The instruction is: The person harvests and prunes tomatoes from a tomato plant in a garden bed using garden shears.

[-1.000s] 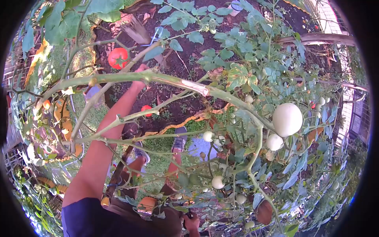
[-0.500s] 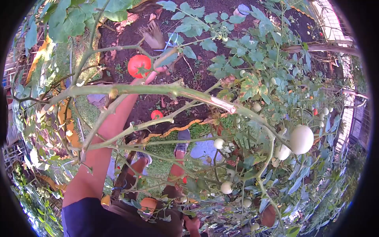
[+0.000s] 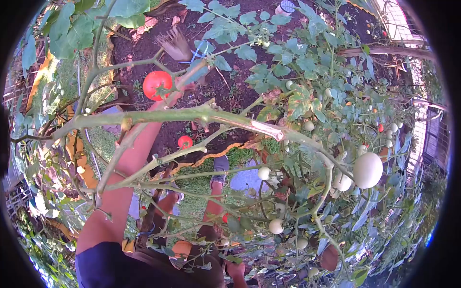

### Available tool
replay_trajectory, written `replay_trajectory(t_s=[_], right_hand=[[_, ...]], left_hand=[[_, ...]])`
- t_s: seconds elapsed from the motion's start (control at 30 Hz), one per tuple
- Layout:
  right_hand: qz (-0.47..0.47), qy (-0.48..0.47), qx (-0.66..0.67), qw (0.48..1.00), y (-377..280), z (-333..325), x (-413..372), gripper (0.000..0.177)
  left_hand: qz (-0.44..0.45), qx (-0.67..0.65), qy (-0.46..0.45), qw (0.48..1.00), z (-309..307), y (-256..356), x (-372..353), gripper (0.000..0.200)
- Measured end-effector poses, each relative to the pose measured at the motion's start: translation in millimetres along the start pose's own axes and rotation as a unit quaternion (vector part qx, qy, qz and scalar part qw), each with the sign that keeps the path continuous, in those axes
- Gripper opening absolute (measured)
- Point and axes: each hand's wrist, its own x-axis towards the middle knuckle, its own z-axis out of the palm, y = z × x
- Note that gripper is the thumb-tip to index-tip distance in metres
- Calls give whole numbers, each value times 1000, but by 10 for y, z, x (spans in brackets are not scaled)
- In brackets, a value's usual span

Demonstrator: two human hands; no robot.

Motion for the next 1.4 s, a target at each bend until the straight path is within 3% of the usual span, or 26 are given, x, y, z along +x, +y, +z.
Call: replay_trajectory(t_s=[0.03,0.1,0.17,0.2,0.27,0.33,0.37,0.43,0.47,0.53,0.6,0.67,0.73,0.77,0.87,0.97,1.07,1.1,1.2,1.4], right_hand=[[-9,8,-11,1000,51,39,29,65],[5,8,0,1000,7,14,27,64],[-12,34,37,999,-55,5,-8,62],[-6,30,41,999,-65,-5,-20,62],[4,19,50,999,-85,-28,-63,63],[16,33,59,998,-99,-12,-88,63],[20,37,60,997,-91,-17,-96,63],[13,34,89,995,-65,-10,-73,62],[12,23,93,995,37,10,-62,62],[-47,15,150,987,127,15,-20,51],[-60,36,164,984,-119,-171,-216,49],[-85,27,175,980,275,-41,71,56],[-68,15,153,986,313,-152,68,62],[-80,18,130,988,-78,-483,-261,65],[-123,28,100,987,265,-519,-3,65],[-93,-5,79,993,254,-824,-87,66],[-68,28,63,995,145,-1080,-224,73],[-137,17,-8,990,281,-1095,-83,72],[-127,50,39,990,435,-1084,122,72],[-133,62,-18,989,434,-1073,15,73]], left_hand=[[8,-1,73,997,47,147,-148,24],[104,130,177,970,56,426,-521,17],[77,168,198,963,-17,719,-682,18],[64,186,208,958,-51,873,-768,25],[189,121,247,943,-206,401,-644,45],[257,271,267,888,-249,473,-869,78],[183,167,224,943,-245,547,-1044,81],[119,89,178,973,-319,567,-1271,76],[131,120,174,969,-396,512,-1402,69],[27,-11,107,994,-476,678,-1783,53],[-74,-89,125,985,-422,988,-2195,35],[-119,-92,87,985,-707,621,-2235,26],[-126,-162,64,977,-936,275,-2280,28],[-110,-144,108,977,-895,353,-2443,30],[-164,-149,151,963,-965,480,-2749,27],[-128,-191,184,956,-956,560,-3173,28],[-138,-166,206,954,-741,984,-3574,29],[-165,-124,234,950,-685,1073,-3621,28],[-169,-94,244,950,-583,1478,-3955,28],[-51,-63,249,965,-340,1834,-4583,26]])
